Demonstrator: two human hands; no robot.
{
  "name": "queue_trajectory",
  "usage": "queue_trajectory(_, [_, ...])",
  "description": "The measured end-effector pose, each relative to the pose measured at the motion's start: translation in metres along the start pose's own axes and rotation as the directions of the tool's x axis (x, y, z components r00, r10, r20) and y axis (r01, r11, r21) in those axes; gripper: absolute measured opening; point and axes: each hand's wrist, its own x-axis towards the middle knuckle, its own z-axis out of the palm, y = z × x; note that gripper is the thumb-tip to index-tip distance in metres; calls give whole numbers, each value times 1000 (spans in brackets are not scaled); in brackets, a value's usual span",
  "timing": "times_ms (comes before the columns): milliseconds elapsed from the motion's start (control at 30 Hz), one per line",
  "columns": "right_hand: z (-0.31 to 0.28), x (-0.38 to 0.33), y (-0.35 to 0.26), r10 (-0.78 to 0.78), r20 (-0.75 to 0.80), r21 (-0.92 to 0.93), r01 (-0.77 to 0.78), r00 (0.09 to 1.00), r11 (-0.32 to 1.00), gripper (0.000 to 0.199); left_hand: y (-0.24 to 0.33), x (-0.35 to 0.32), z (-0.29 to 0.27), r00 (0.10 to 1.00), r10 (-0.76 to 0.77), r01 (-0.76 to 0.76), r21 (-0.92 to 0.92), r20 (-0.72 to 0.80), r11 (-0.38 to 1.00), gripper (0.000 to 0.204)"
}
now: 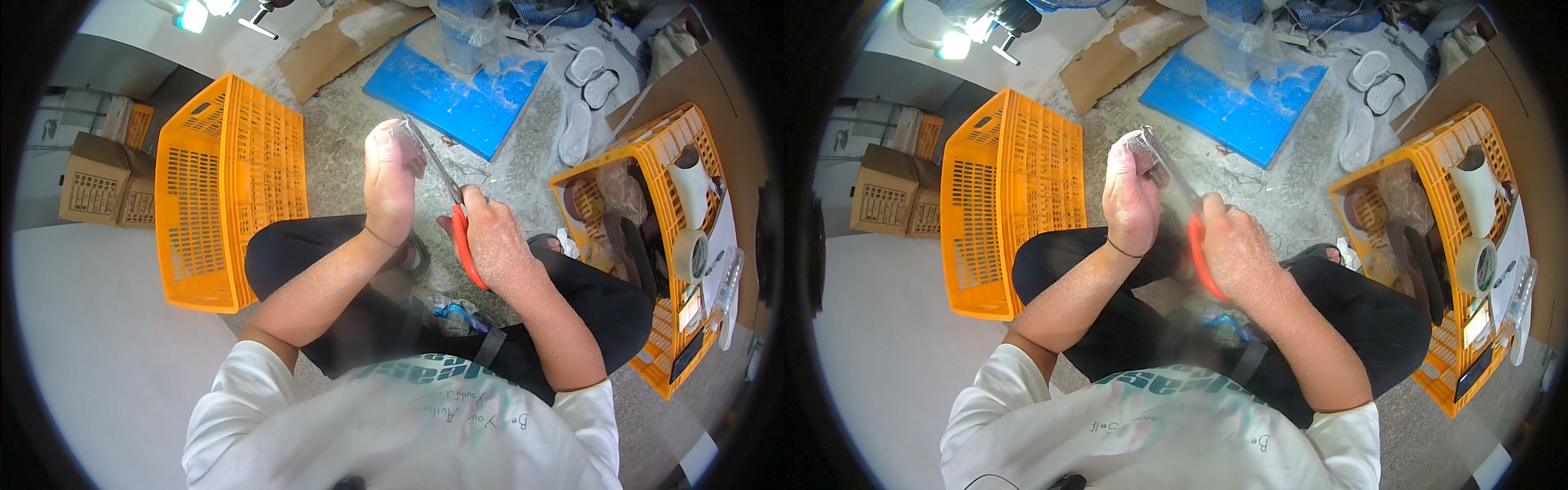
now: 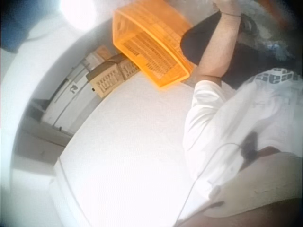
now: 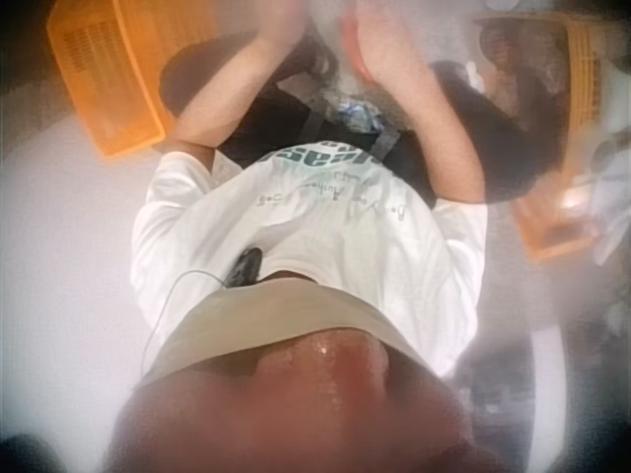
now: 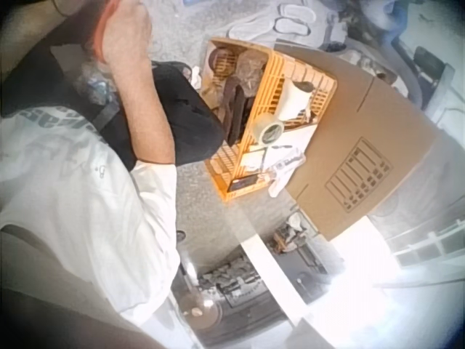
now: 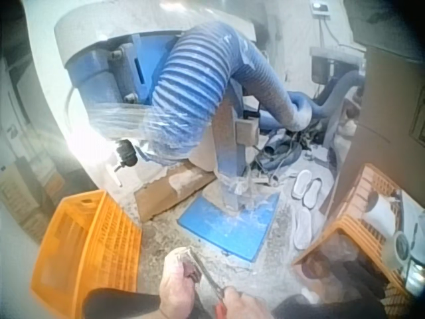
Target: The person first sorts a stack of paper receipts into a black bag, then sits on the floor and uses scissors to cut a plastic bottle into smaller pieces.
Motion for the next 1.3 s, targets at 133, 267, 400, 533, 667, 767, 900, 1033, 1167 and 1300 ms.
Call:
queue_trajectory(133, [-4, -2, -4, -39, -81, 33, 42, 996, 999, 60, 4, 3, 0, 994, 71, -73, 17, 79, 997, 34])
queue_trajectory(267, [-8, -4, -9, -17, -54, 8, 17, 998, 1000, 76, 4, 1, 1, 997, 55, -55, -3, 56, 998, 36])
queue_trajectory(400, [-9, -6, -9, -26, -30, -24, 26, 999, 999, 76, 3, 1, 2, 995, 89, -88, -28, 40, 996, 37])
queue_trajectory(533, [-2, -2, -4, -11, -29, -77, 9, 1000, 997, 65, 5, -1, 0, 994, 76, -72, -55, 74, 996, 35])
queue_trajectory(667, [4, 2, 2, -32, -44, -143, 26, 999, 989, 46, 5, -4, 2, 998, 57, -56, -44, 36, 997, 34])
queue_trajectory(767, [7, 2, 3, -40, -63, -162, 29, 997, 986, 37, 4, -4, 5, 998, 54, -53, -58, 11, 997, 34])
queue_trajectory(900, [7, 0, 2, -95, -91, -163, 80, 991, 983, 26, 3, -3, 5, 999, 45, -45, -32, 17, 998, 33])
queue_trajectory(1033, [5, -1, 1, -44, -67, -89, 38, 997, 995, 34, 1, -1, 3, 998, 50, -48, -47, 26, 998, 34])
queue_trajectory(1167, [5, -1, 1, -67, -90, 15, 68, 994, 998, 47, 4, 3, -1, 995, 82, -83, 18, 49, 996, 37])
queue_trajectory(1300, [6, -3, 1, -105, -186, 0, 106, 977, 994, 59, 6, 4, -1, 994, 93, -93, 10, 52, 996, 38])
